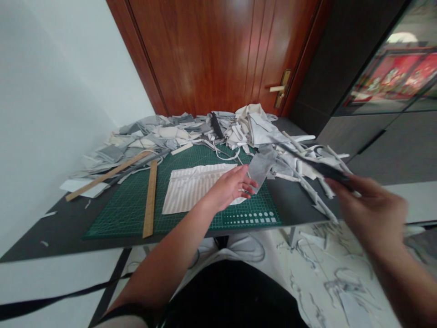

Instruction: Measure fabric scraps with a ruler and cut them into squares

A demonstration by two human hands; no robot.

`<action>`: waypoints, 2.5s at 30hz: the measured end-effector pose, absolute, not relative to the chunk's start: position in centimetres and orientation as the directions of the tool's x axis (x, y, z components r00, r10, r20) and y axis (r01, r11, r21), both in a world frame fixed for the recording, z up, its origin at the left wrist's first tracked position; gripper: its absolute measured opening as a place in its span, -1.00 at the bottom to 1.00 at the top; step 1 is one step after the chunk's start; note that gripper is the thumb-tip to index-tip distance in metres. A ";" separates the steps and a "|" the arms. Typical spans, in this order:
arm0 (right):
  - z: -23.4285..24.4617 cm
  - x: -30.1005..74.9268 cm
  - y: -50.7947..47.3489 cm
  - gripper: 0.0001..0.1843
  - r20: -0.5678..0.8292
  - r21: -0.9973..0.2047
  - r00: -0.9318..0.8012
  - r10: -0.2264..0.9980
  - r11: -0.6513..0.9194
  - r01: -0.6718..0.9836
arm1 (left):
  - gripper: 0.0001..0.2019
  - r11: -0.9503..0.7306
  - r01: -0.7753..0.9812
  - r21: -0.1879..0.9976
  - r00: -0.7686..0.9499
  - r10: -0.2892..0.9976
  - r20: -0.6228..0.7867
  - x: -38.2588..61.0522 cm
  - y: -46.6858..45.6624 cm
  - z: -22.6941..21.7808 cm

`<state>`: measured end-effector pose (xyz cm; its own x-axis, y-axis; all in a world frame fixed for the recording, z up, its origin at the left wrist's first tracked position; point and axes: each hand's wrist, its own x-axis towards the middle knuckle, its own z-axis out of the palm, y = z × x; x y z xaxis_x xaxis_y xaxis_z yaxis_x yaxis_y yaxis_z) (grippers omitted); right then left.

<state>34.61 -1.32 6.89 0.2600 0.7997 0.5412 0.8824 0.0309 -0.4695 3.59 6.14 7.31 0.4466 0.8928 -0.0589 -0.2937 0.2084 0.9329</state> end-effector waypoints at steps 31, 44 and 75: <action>2.9 18.5 -5.9 -0.51 -0.318 -0.911 -0.352 0.880 -0.387 -0.146 | -0.72 -0.258 0.529 0.808 0.322 0.943 0.090 -1.7 3.2 3.6; 2.7 20.6 -13.5 -0.52 -0.622 -0.752 -0.359 0.695 -0.658 0.030 | -0.92 -0.595 0.710 0.377 0.495 0.802 0.335 -4.6 3.9 0.5; 3.3 19.3 -12.4 -0.53 -0.623 -0.735 -0.376 0.686 -0.678 -0.019 | -0.83 -0.298 0.361 0.883 0.240 0.945 0.221 -2.7 2.9 1.2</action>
